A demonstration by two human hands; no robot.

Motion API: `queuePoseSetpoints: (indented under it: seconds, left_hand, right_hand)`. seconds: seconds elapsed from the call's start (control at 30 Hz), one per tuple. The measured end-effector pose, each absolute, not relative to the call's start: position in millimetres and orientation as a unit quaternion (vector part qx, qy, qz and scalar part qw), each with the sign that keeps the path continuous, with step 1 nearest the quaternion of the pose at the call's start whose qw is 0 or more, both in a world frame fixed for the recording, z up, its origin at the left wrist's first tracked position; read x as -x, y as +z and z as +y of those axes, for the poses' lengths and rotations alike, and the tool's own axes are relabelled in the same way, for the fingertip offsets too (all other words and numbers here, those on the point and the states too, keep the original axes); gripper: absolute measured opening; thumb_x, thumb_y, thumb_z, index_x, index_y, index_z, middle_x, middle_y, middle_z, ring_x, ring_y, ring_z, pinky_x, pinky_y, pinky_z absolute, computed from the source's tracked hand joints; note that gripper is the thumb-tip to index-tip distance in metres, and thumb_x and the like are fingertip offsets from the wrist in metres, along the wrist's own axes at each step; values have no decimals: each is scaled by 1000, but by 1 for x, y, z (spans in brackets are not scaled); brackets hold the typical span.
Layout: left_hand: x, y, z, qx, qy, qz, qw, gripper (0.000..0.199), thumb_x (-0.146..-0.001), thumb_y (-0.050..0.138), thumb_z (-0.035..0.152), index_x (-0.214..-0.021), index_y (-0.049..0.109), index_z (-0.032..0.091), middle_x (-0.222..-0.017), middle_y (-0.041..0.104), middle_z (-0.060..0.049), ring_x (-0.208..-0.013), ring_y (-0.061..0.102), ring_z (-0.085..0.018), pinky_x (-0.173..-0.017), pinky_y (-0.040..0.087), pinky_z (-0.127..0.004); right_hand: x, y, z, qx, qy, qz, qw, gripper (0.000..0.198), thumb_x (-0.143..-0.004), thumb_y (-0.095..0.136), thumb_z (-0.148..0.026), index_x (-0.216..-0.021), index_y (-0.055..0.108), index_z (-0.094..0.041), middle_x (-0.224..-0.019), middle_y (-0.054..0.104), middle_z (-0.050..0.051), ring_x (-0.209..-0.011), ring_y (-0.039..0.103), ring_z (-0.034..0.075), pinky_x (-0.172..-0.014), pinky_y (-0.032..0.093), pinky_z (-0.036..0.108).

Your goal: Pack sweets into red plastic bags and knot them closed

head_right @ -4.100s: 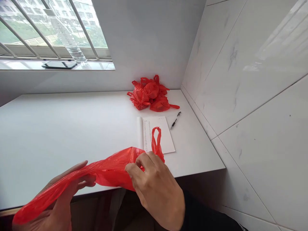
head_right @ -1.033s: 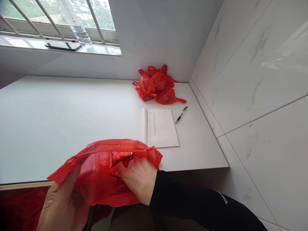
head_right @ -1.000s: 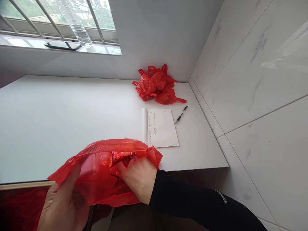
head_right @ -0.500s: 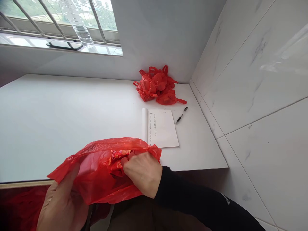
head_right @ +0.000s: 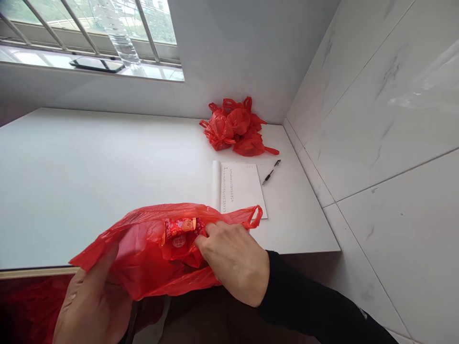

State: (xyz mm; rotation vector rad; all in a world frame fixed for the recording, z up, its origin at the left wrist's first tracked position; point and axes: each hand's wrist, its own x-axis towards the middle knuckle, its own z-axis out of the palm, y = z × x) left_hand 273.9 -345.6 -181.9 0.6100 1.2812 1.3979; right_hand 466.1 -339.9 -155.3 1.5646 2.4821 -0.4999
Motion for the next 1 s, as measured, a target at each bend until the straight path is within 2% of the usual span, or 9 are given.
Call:
queuePoseSetpoints:
  seconds: [0.13,0.23,0.37,0.5,0.63,0.7,0.77,0.83,1.0]
  left_hand:
    - [-272,-182,-346,-260,563,547,562,42,-59,90,56,-63,66,21,-56,51,2,-47,42,-11,-59,58,-33]
    - [-273,-183,-345,-245,566,558,556,45,-55,91,57,-62,65,21,-59,53,1,-51,45,-12,-59,58,-33]
    - [-274,-183,-346,-256,562,553,560,46,-57,90,57,-60,62,20,-58,52,2,-51,44,-11,-63,59,-33]
    - [-275,-181,-348,-217,571,557,562,44,-56,92,54,-67,66,20,-72,63,0,-59,53,-14,-69,60,-34]
    - [-278,-180,-347,-183,563,570,570,44,-53,93,52,-65,65,20,-81,69,-3,-77,64,-23,-75,62,-35]
    - [-278,-179,-346,-178,559,577,569,45,-51,94,54,-68,68,20,-85,71,-4,-83,67,-27,-77,62,-37]
    - [-278,-179,-347,-184,564,582,556,46,-49,94,54,-67,69,20,-87,73,-5,-86,69,-29,-78,63,-38]
    - [-278,-180,-347,-184,567,584,551,47,-47,95,54,-66,70,20,-88,73,-5,-88,70,-30,-79,63,-39]
    - [-274,-184,-347,-185,565,574,563,50,-48,95,53,-81,76,22,-87,74,-4,-90,71,-31,-82,63,-40]
  right_hand:
    - [-464,-147,-345,-540,-146,812,165,33,-85,48,8,-93,66,-18,-80,66,5,-72,65,22,-50,24,33]
    - [-462,-148,-349,-518,-140,826,171,32,-87,49,6,-98,66,-18,-80,69,6,-74,68,24,-51,26,34]
    - [-458,-164,-348,-494,-174,827,205,24,-84,54,4,-88,65,-16,-72,70,5,-66,69,23,-48,28,33]
    - [-453,-182,-341,-506,-140,840,134,23,-85,56,0,-99,63,-16,-70,69,5,-60,68,24,-46,31,31]
    - [-445,-193,-334,-519,-116,842,91,19,-89,55,-6,-104,62,-15,-68,69,6,-60,69,24,-49,37,31]
    - [-440,-196,-333,-503,-125,853,64,25,-90,55,-9,-113,61,-16,-70,70,5,-61,69,25,-51,39,31]
    - [-435,-198,-334,-479,-150,864,42,27,-91,54,-13,-117,60,-17,-78,73,6,-66,69,25,-52,41,31]
    - [-432,-198,-333,-468,-168,867,39,22,-93,53,-15,-112,62,-16,-84,74,8,-69,69,26,-54,43,31]
    - [-431,-199,-316,-506,-145,850,21,31,-93,53,-10,-124,56,-15,-77,71,5,-64,67,24,-56,42,31]
